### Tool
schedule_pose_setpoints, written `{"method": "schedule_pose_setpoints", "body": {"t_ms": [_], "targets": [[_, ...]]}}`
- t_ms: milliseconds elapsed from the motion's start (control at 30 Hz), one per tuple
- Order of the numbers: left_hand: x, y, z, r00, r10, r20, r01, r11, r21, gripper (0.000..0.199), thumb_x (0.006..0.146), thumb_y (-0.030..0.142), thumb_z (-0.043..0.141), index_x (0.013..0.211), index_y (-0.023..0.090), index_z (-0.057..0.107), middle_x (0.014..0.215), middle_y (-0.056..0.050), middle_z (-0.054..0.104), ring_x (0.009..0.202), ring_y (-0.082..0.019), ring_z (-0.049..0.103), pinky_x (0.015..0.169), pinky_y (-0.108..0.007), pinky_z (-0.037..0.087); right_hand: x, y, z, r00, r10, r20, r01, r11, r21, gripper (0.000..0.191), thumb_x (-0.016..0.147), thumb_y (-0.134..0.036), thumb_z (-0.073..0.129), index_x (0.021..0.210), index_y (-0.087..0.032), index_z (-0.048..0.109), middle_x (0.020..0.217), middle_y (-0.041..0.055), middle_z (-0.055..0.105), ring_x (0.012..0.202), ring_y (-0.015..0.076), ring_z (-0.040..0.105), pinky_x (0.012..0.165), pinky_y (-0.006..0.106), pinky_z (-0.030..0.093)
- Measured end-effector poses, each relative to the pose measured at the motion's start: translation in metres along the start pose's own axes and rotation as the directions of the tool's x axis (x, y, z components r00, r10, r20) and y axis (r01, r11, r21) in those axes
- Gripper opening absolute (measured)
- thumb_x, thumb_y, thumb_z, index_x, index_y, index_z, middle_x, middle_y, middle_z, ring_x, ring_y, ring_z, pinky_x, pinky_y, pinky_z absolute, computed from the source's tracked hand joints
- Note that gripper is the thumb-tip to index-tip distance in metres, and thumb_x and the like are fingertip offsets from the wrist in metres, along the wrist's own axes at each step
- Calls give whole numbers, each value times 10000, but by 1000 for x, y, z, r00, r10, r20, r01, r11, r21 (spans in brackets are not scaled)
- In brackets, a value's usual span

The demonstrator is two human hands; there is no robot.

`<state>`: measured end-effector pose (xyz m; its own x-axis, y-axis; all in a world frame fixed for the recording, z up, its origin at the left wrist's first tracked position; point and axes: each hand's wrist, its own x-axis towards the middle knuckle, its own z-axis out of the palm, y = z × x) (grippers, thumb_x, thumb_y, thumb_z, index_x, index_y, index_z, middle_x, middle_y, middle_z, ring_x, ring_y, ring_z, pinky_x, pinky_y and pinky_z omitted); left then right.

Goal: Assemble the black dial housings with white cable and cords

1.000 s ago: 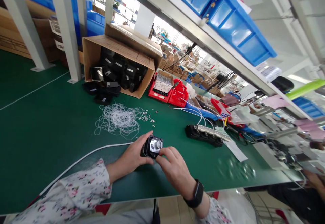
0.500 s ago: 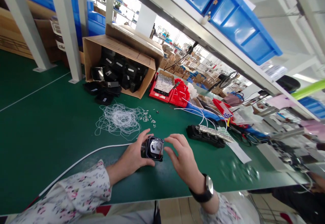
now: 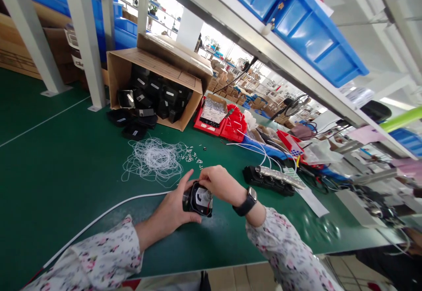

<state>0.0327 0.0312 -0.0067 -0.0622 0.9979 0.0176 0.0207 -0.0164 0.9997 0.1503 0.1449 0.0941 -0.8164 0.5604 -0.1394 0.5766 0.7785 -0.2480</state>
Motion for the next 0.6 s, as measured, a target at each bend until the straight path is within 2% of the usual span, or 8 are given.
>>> {"method": "schedule_pose_setpoints", "body": {"t_ms": [67, 233, 333, 467, 600], "targets": [[0, 1, 0, 1000, -8, -3, 8, 1000, 0, 1165, 551, 122, 860, 1441, 287, 125, 1352, -45, 484, 1242, -231, 447, 1047, -327, 306, -2, 1, -2, 1000, 2, 17, -2, 1000, 0, 138, 809, -88, 585, 725, -165, 663, 734, 18, 676, 660, 125, 582, 597, 223, 361], [1, 1, 1, 1000, -15, -4, 15, 1000, 12, 1145, 540, 123, 862, 1418, 271, 141, 1348, -51, 489, 1238, -212, 449, 1034, -321, 314, 3, 0, -2, 999, 0, 45, 0, 1000, 0, 166, 867, -228, 565, 741, -173, 660, 734, 18, 671, 657, 120, 573, 581, 220, 346], [0, -1, 2, 999, -36, -27, 37, 999, 32, 990, 524, 134, 863, 1310, 241, 271, 1309, -60, 519, 1212, -220, 469, 1010, -327, 328, 5, 1, 0, 999, 7, 52, -7, 1000, -13, 93, 826, -202, 601, 755, -188, 660, 751, 10, 680, 681, 122, 588, 580, 213, 343], [-2, 3, 1, 998, -66, 3, 66, 995, 80, 700, 566, 170, 828, 1110, 221, 389, 1094, -23, 610, 1014, -224, 568, 847, -319, 401, 4, 2, 0, 998, 3, 67, -2, 1000, -18, 95, 813, -175, 597, 740, -189, 656, 759, 5, 687, 689, 115, 594, 586, 201, 350], [-4, 9, -1, 998, -66, 1, 65, 988, 138, 638, 585, 228, 816, 1075, 218, 407, 1061, -21, 599, 975, -231, 566, 808, -317, 395, 4, 1, -3, 997, 9, 81, -7, 1000, -22, 131, 840, -212, 569, 741, -185, 650, 769, 5, 685, 690, 109, 588, 593, 198, 360]]}}
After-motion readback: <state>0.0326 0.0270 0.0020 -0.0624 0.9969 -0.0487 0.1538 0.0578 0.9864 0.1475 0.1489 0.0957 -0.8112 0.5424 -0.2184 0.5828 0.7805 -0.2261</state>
